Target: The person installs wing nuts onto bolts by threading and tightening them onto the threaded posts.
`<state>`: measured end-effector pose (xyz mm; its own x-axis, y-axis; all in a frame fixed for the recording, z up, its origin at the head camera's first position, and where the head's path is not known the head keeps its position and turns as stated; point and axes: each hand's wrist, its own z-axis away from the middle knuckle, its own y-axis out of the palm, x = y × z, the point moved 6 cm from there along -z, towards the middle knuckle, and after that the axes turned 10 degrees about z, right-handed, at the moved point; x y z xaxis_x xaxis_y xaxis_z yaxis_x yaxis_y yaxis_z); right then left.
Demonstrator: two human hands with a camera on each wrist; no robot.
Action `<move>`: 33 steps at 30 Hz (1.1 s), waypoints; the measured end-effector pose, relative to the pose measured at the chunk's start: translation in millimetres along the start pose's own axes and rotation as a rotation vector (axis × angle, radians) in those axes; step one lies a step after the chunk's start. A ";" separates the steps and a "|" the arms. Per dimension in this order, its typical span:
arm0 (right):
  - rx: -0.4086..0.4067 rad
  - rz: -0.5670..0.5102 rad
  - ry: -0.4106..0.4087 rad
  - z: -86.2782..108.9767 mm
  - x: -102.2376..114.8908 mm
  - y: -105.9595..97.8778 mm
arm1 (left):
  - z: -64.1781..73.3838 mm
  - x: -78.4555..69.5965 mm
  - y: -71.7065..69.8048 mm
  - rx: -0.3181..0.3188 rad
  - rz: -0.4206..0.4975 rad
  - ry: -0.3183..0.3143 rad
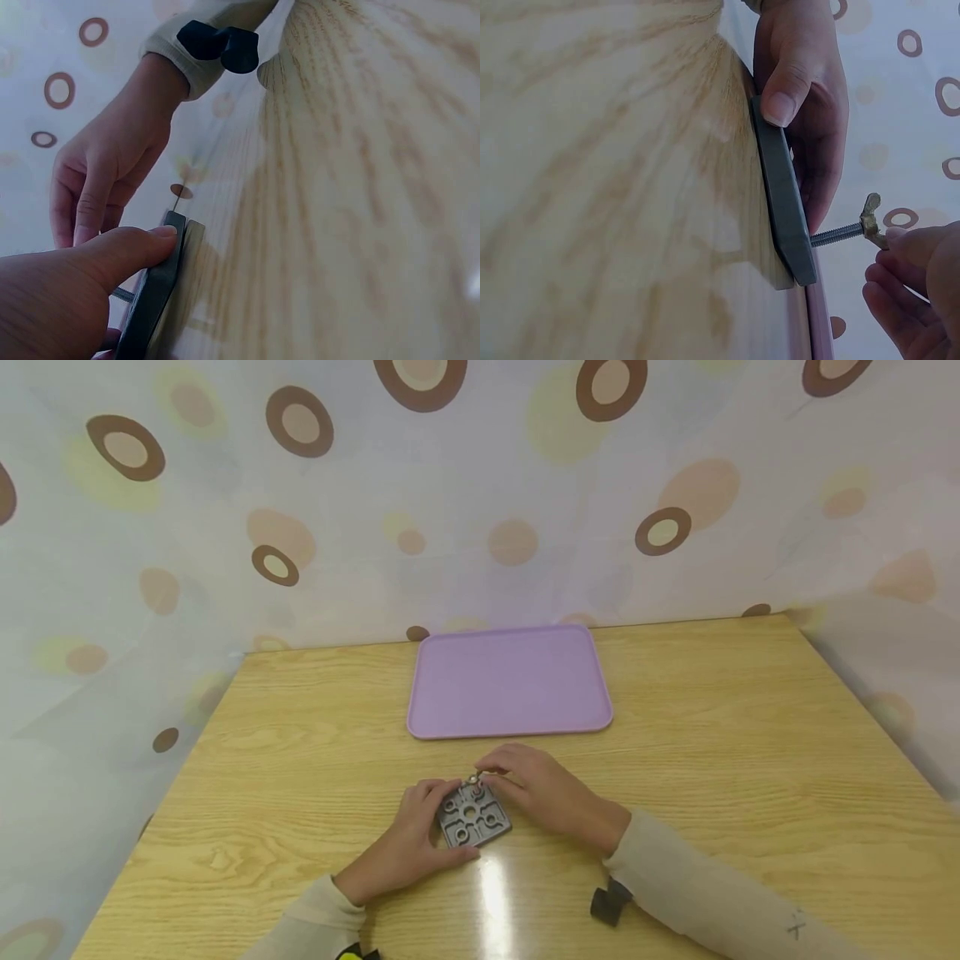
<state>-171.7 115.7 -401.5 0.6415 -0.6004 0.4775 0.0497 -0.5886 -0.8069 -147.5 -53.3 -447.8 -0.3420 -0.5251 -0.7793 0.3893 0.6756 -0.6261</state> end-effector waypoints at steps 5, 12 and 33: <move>-0.014 0.010 0.007 -1.1 0.4 -2.1 | -0.4 0.2 0.1 0.000 -0.001 -0.001; -0.029 0.012 0.007 -0.6 -0.9 -1.3 | -0.2 0.3 0.1 0.006 0.012 0.006; -0.011 -0.058 -0.045 -1.7 3.5 4.1 | 0.7 -0.7 -1.0 0.001 0.001 0.022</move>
<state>-170.5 110.2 -402.6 0.6716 -0.5405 0.5067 0.0791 -0.6277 -0.7744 -147.0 -54.0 -446.6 -0.3604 -0.5132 -0.7789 0.3904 0.6754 -0.6257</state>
